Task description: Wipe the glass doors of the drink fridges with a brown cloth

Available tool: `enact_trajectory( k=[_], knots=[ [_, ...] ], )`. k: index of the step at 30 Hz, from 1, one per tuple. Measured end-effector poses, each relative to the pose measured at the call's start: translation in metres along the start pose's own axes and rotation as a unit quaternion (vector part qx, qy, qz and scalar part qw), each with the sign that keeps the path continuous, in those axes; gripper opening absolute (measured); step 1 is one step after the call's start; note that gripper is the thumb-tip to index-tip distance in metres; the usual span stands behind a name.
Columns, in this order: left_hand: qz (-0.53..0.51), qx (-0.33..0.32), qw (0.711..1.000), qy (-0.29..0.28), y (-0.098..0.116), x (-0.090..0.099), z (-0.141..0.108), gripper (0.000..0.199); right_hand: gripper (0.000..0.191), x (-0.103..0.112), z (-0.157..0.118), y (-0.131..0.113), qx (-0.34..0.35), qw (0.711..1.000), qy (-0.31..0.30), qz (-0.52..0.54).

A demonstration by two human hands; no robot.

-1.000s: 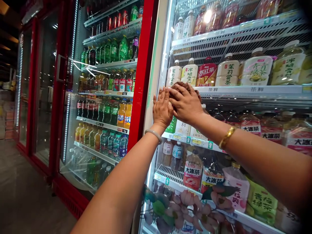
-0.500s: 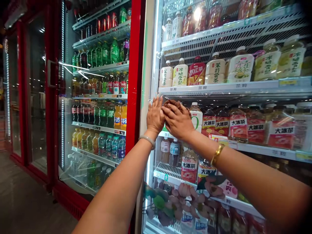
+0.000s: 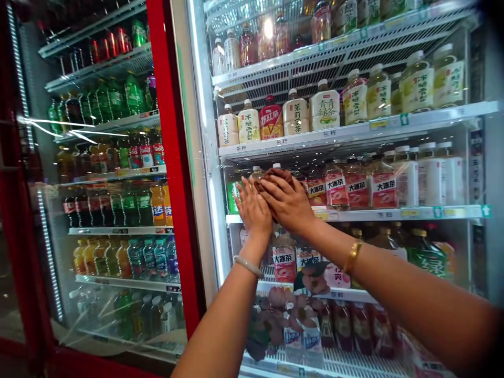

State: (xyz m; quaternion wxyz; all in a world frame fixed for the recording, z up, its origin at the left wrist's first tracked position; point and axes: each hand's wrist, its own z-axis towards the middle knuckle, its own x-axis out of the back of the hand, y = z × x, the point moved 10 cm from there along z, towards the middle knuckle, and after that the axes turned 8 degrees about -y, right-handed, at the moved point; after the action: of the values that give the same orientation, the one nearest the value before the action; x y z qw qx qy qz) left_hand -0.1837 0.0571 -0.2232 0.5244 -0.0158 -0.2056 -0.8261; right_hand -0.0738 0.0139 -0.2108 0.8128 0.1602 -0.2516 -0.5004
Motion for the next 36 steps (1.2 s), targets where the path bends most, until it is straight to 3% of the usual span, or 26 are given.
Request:
enact_trajectory(
  k=[3, 5, 8, 11, 14, 17, 20, 22, 24, 26, 29, 32, 36],
  knots=[
    [0.026, -0.026, 0.999, -0.021, 0.008, -0.010, -0.021, 0.061, 0.037, 0.011, -0.037, 0.015, 0.076, 0.997, -0.016, 0.001],
    [0.045, -0.079, 0.995, -0.033, 0.028, -0.018, -0.026, 0.060, 0.034, 0.020, -0.042, 0.037, 0.085, 0.996, -0.008, -0.002],
    [0.047, -0.146, 0.988, -0.019, 0.060, -0.025, -0.021, 0.060, 0.031, 0.029, -0.021, 0.068, -0.011, 0.999, 0.046, -0.022],
    [0.035, -0.141, 0.989, 0.043, 0.069, -0.019, -0.012, 0.065, 0.031, 0.030, -0.016, 0.066, -0.079, 0.992, 0.086, -0.038],
    [0.047, -0.204, 0.976, 0.053, 0.079, -0.022, -0.020, 0.068, 0.031, 0.032, -0.044, 0.050, -0.011, 0.996, 0.075, -0.045],
    [0.089, -0.310, 0.946, 0.017, 0.096, -0.035, -0.042, 0.071, 0.025, 0.046, -0.087, 0.060, 0.081, 0.993, 0.064, -0.048],
    [0.128, -0.377, 0.917, -0.026, 0.111, -0.047, -0.057, 0.071, 0.023, 0.060, -0.095, 0.098, 0.026, 0.995, 0.073, -0.057],
    [0.140, -0.367, 0.918, -0.047, 0.111, -0.051, -0.055, 0.068, 0.026, 0.061, -0.084, 0.116, -0.070, 0.993, 0.078, -0.053],
    [0.142, -0.343, 0.926, -0.067, 0.108, -0.053, -0.050, 0.067, 0.029, 0.055, -0.078, 0.113, -0.134, 0.988, 0.072, -0.035],
    [0.137, -0.325, 0.931, -0.089, 0.105, -0.056, -0.051, 0.068, 0.032, 0.047, -0.083, 0.095, -0.140, 0.988, 0.059, -0.024],
    [0.111, -0.273, 0.950, -0.103, 0.107, -0.057, -0.055, 0.068, 0.037, 0.045, -0.111, 0.072, -0.088, 0.995, 0.037, -0.026],
    [0.077, -0.203, 0.972, -0.092, 0.123, -0.061, -0.060, 0.066, 0.036, 0.052, -0.137, 0.083, -0.083, 0.996, 0.038, -0.023],
    [0.038, -0.178, 0.979, -0.090, 0.161, -0.077, -0.063, 0.066, 0.033, 0.062, -0.135, 0.110, -0.176, 0.982, 0.071, -0.025]
  ],
)
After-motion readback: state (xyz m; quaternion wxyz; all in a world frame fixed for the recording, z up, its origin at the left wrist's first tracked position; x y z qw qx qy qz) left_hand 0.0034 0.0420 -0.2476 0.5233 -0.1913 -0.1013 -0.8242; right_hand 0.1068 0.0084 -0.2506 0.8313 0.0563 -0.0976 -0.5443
